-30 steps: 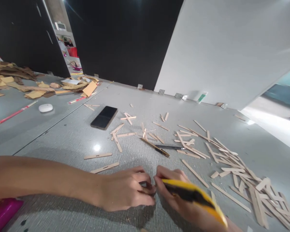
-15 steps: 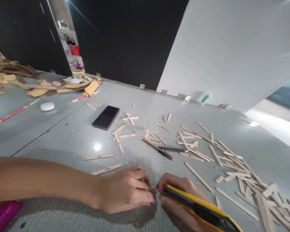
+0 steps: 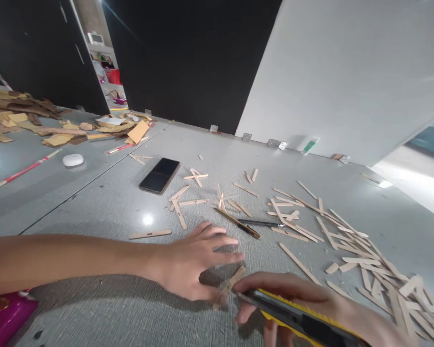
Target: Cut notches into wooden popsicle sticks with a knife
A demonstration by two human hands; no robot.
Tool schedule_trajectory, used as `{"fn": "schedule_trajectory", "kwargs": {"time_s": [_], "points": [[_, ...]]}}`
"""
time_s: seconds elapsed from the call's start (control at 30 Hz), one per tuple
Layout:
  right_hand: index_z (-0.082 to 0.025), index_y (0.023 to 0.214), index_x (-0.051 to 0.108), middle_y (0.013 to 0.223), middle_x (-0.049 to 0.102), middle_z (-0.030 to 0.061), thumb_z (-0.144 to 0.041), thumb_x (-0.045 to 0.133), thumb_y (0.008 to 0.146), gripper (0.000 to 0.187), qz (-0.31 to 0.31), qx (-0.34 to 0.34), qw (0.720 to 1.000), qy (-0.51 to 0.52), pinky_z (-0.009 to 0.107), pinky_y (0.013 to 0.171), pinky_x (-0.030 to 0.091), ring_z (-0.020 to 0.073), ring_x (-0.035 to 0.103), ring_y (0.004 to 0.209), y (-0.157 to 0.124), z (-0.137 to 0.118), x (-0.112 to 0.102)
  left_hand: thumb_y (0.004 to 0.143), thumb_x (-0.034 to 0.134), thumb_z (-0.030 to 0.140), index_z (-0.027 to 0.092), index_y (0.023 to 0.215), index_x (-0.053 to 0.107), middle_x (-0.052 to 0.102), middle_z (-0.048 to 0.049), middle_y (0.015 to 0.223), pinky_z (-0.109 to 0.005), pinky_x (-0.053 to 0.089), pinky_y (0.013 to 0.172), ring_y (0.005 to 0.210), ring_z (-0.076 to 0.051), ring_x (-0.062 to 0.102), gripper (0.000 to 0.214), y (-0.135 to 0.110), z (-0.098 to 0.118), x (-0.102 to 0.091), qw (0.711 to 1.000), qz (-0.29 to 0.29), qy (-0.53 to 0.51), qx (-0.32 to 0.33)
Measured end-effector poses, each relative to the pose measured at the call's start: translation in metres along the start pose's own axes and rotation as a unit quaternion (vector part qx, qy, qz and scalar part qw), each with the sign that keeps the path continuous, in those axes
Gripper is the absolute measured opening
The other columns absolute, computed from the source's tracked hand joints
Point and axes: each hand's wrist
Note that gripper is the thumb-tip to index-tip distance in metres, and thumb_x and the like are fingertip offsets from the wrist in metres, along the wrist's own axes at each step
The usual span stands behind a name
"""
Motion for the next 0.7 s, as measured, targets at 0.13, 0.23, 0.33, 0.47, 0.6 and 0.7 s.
{"fn": "schedule_trajectory", "kwargs": {"time_s": [0.13,0.23,0.33,0.47,0.6,0.7], "points": [[-0.022,0.133,0.069,0.134,0.070,0.0148,-0.046,0.058,0.098,0.044,0.038,-0.001,0.997,0.072,0.030,0.075,0.056,0.0199,0.074,0.088,-0.013,-0.028,-0.006,0.087,0.067,0.075,0.039,0.153,0.050,0.030,-0.0111,0.171,-0.081,0.009,0.119,0.158,-0.048,0.017,0.078,0.001,0.001,-0.002,0.999,-0.035,-0.024,-0.017],[-0.026,0.123,0.063,0.123,0.070,0.0084,-0.051,0.064,0.101,0.033,0.065,0.041,0.997,0.003,0.020,0.061,0.048,0.0064,0.057,0.064,-0.018,-0.037,-0.008,0.086,0.066,0.077,0.036,0.158,0.043,0.032,-0.0123,0.170,-0.080,0.007,0.121,0.159,-0.047,0.016,0.087,0.002,0.004,-0.004,0.998,-0.041,-0.025,-0.030],[-0.026,0.128,0.055,0.091,0.071,0.0009,-0.051,0.055,0.107,0.032,0.098,0.123,0.985,-0.070,0.020,0.060,0.048,0.0072,0.052,0.060,-0.022,-0.033,-0.004,0.089,0.061,0.077,0.038,0.164,0.032,0.023,-0.0103,0.174,-0.079,0.003,0.121,0.160,-0.047,0.010,0.089,0.002,0.005,-0.003,0.998,-0.060,-0.005,-0.022],[-0.025,0.121,0.063,0.076,0.070,0.0017,-0.057,0.045,0.108,0.039,0.194,0.142,0.925,-0.295,0.028,0.063,0.056,0.0162,0.067,0.063,-0.021,-0.022,0.011,0.090,0.061,0.076,0.034,0.161,0.041,0.025,-0.0124,0.173,-0.081,0.003,0.120,0.159,-0.048,0.011,0.085,0.001,0.003,0.003,0.999,-0.036,-0.001,-0.007],[-0.027,0.108,0.074,0.096,0.081,0.0074,-0.043,0.047,0.107,0.031,0.273,0.043,0.826,-0.491,0.030,0.071,0.058,0.0234,0.078,0.082,-0.008,-0.020,0.029,0.086,0.065,0.078,0.031,0.155,0.049,0.039,-0.0142,0.167,-0.081,0.008,0.119,0.156,-0.050,0.021,0.085,0.001,0.002,0.010,1.000,0.005,-0.008,-0.015],[-0.027,0.112,0.075,0.092,0.082,0.0059,-0.035,0.043,0.108,0.033,0.232,0.018,0.818,-0.525,0.029,0.067,0.059,0.0220,0.078,0.075,-0.001,-0.017,0.034,0.083,0.066,0.081,0.026,0.150,0.052,0.046,-0.0160,0.162,-0.079,0.011,0.121,0.155,-0.049,0.026,0.087,0.001,0.003,0.013,0.999,0.032,-0.002,-0.026]]}}
Point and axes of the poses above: each hand's wrist, its own y-axis towards the middle knuckle, its own x-axis out of the palm, z = x × y
